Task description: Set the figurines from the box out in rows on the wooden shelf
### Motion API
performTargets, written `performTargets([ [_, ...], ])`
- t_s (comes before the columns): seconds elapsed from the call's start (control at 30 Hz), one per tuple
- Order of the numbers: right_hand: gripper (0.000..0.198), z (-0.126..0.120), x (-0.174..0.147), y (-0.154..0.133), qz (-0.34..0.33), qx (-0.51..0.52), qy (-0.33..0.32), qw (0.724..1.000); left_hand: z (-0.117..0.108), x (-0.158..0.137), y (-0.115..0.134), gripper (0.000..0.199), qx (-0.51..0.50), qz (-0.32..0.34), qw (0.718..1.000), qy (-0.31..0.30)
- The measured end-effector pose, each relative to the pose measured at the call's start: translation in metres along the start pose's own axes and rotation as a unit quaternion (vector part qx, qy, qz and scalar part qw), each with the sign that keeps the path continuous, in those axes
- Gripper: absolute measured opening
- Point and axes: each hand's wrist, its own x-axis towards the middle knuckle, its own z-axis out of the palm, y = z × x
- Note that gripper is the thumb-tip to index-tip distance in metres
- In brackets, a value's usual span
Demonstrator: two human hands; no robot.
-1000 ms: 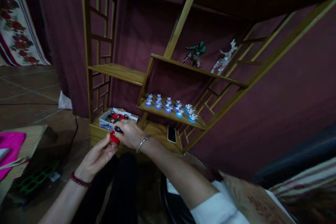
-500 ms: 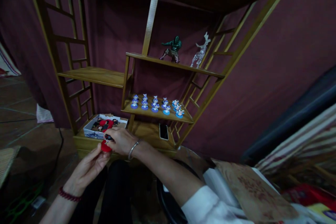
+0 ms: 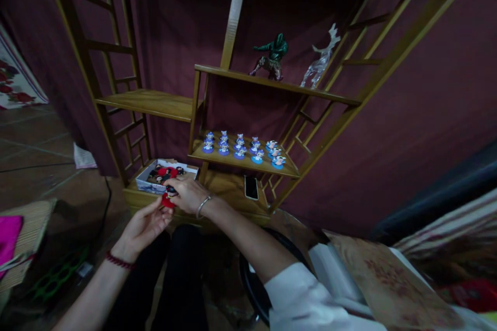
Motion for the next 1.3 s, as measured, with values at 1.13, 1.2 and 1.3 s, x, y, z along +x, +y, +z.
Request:
performTargets([
  [1.13,0.022,0.066,0.046,0.003,0.103,0.081,-0.017,0.991,-0.085,0.019,0.021,0.007,-0.053,-0.017,0.998,0.002],
  [1.2,0.023,0.076,0.045,0.006,0.114,0.075,-0.029,0.99,-0.097,0.023,0.016,0.007,-0.055,-0.023,0.998,0.011],
  [1.3,0.024,0.091,0.044,0.01,0.124,0.067,-0.041,0.989,-0.113,0.026,0.009,0.008,-0.055,-0.026,0.998,0.017],
])
